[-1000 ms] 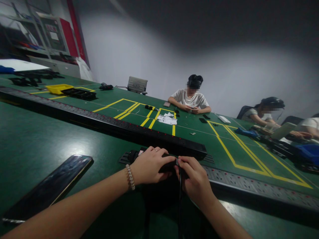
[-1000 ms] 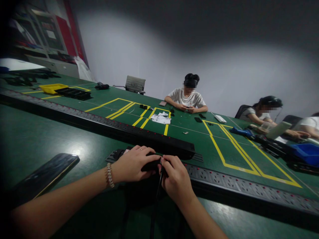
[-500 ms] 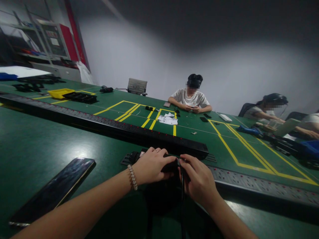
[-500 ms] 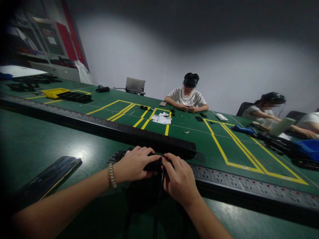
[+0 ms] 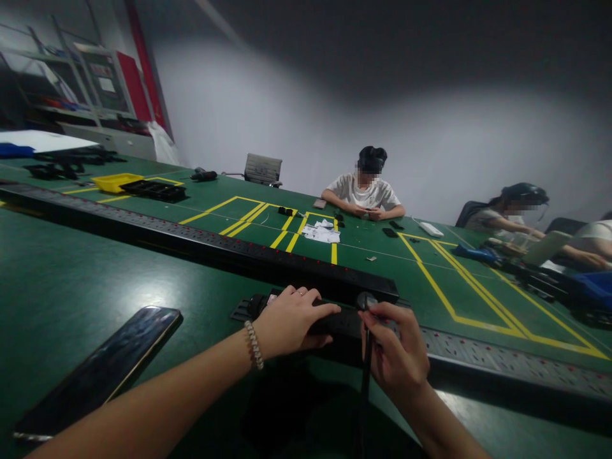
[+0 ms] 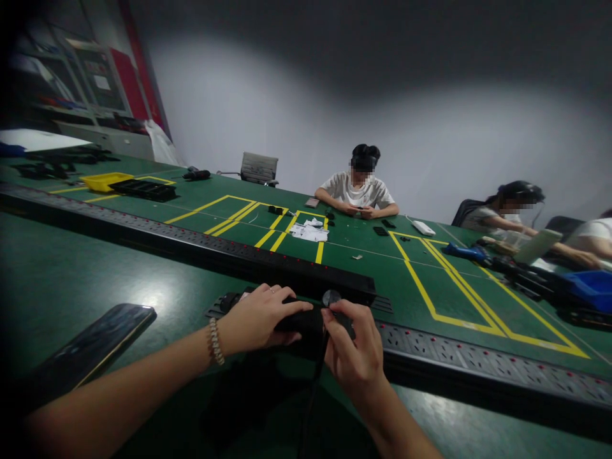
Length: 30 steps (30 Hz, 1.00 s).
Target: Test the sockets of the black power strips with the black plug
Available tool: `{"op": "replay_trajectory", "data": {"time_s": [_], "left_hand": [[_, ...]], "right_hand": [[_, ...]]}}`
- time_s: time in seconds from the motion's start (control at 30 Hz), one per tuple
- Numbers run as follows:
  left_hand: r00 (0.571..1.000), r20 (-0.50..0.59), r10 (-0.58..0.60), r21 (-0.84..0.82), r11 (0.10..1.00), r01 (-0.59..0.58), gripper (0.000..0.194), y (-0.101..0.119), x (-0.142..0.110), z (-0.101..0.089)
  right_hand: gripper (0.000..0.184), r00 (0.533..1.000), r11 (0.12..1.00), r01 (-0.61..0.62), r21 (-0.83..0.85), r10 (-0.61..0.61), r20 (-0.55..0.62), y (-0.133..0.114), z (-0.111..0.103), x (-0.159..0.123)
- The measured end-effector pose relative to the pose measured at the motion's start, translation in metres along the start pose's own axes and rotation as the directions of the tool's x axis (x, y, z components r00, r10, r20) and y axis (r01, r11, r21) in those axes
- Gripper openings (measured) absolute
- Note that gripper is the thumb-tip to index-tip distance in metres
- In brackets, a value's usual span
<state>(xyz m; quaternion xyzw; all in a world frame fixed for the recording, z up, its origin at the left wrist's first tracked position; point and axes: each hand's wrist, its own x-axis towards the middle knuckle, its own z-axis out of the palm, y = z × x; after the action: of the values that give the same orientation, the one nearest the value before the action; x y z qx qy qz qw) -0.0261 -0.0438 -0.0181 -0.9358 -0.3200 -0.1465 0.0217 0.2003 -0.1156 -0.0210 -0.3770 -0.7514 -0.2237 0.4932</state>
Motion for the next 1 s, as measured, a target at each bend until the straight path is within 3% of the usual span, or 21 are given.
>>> {"op": "replay_trajectory", "data": {"time_s": [0.23,0.4,0.57,0.73,1.0], "left_hand": [[0.998,-0.028,0.059,-0.014,0.998,-0.059,0.066,-0.014,0.004,0.001],[0.996,-0.051,0.067,-0.003,0.998,-0.067,0.067,-0.045,-0.004,-0.015],[0.999,0.000,0.044,-0.037,0.998,-0.044,0.067,-0.067,-0.008,-0.017],[0.998,0.057,0.039,-0.082,0.996,-0.035,0.069,-0.066,-0.007,-0.014],[1.000,-0.006,-0.002,-0.067,0.998,0.001,0.076,-0.052,-0.006,-0.016]], "right_hand": [[0.036,0.994,0.994,-0.105,0.030,0.106,-0.040,0.006,0.003,-0.004],[0.033,0.988,0.989,-0.140,0.040,0.143,-0.058,0.004,0.002,0.001],[0.032,0.986,0.983,-0.163,0.088,0.166,-0.027,0.002,0.004,0.001],[0.032,0.987,0.977,-0.160,0.138,0.155,0.049,0.002,0.008,-0.002],[0.029,0.981,0.972,-0.173,0.158,0.155,0.119,0.004,0.013,-0.009]]}}
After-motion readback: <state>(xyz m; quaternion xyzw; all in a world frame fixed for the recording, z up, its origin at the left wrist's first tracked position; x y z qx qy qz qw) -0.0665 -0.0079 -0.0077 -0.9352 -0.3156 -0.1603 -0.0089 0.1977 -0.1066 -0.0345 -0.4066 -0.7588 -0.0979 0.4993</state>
